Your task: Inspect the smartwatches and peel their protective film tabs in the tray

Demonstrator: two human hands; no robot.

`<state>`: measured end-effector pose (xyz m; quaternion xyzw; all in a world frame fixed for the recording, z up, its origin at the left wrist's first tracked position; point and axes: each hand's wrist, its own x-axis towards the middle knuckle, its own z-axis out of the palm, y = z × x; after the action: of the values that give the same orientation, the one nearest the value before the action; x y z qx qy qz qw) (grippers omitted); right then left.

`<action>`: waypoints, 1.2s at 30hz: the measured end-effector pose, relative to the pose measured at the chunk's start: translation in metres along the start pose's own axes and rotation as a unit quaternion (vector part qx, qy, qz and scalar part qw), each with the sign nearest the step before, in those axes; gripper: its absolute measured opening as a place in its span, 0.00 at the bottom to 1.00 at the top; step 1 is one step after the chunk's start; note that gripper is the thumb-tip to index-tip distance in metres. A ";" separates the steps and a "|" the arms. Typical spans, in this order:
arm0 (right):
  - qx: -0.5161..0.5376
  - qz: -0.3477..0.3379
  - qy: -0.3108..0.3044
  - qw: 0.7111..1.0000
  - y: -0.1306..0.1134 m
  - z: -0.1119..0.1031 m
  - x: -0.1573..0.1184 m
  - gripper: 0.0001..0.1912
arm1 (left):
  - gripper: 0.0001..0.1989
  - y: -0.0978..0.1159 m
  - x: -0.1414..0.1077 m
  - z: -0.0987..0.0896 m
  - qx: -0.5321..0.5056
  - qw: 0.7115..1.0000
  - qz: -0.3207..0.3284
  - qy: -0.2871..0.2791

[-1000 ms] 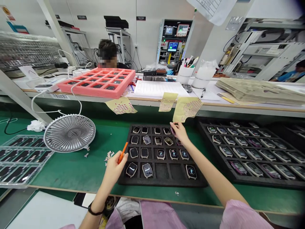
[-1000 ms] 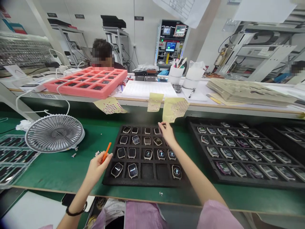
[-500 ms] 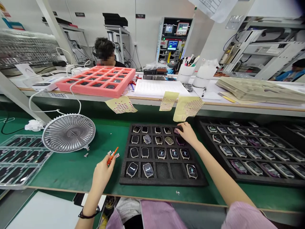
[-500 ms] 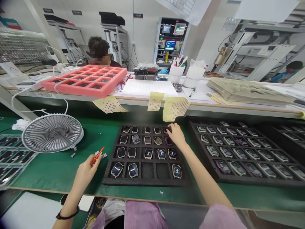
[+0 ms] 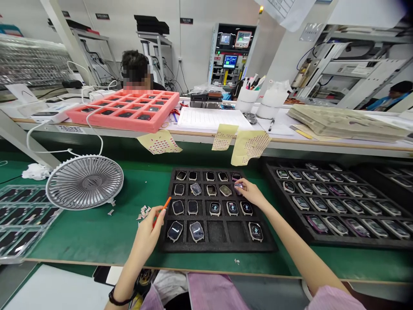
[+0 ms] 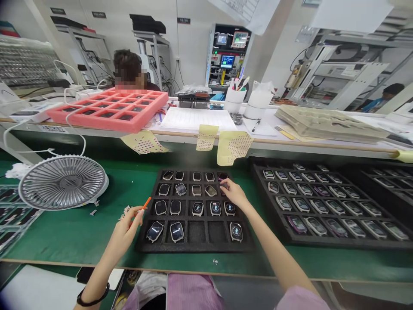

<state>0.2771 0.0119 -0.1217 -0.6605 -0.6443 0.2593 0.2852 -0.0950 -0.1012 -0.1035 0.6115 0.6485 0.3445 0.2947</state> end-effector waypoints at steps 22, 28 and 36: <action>0.636 0.020 -0.131 0.760 -0.139 0.048 -0.093 0.13 | 0.19 0.076 -0.013 0.055 -0.247 0.941 0.049 -0.227; 0.611 -0.012 -0.133 0.780 -0.134 0.051 -0.092 0.12 | 0.21 0.078 -0.008 0.050 -0.267 0.924 0.021 -0.273; 0.706 0.081 -0.218 0.669 -0.139 0.058 -0.092 0.17 | 0.23 0.076 -0.013 0.061 -0.330 0.913 0.016 -0.240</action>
<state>0.1350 -0.0766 -0.0656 -0.2360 -0.2565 0.7957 0.4954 -0.0003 -0.1078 -0.0783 0.5537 0.3976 0.3865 0.6213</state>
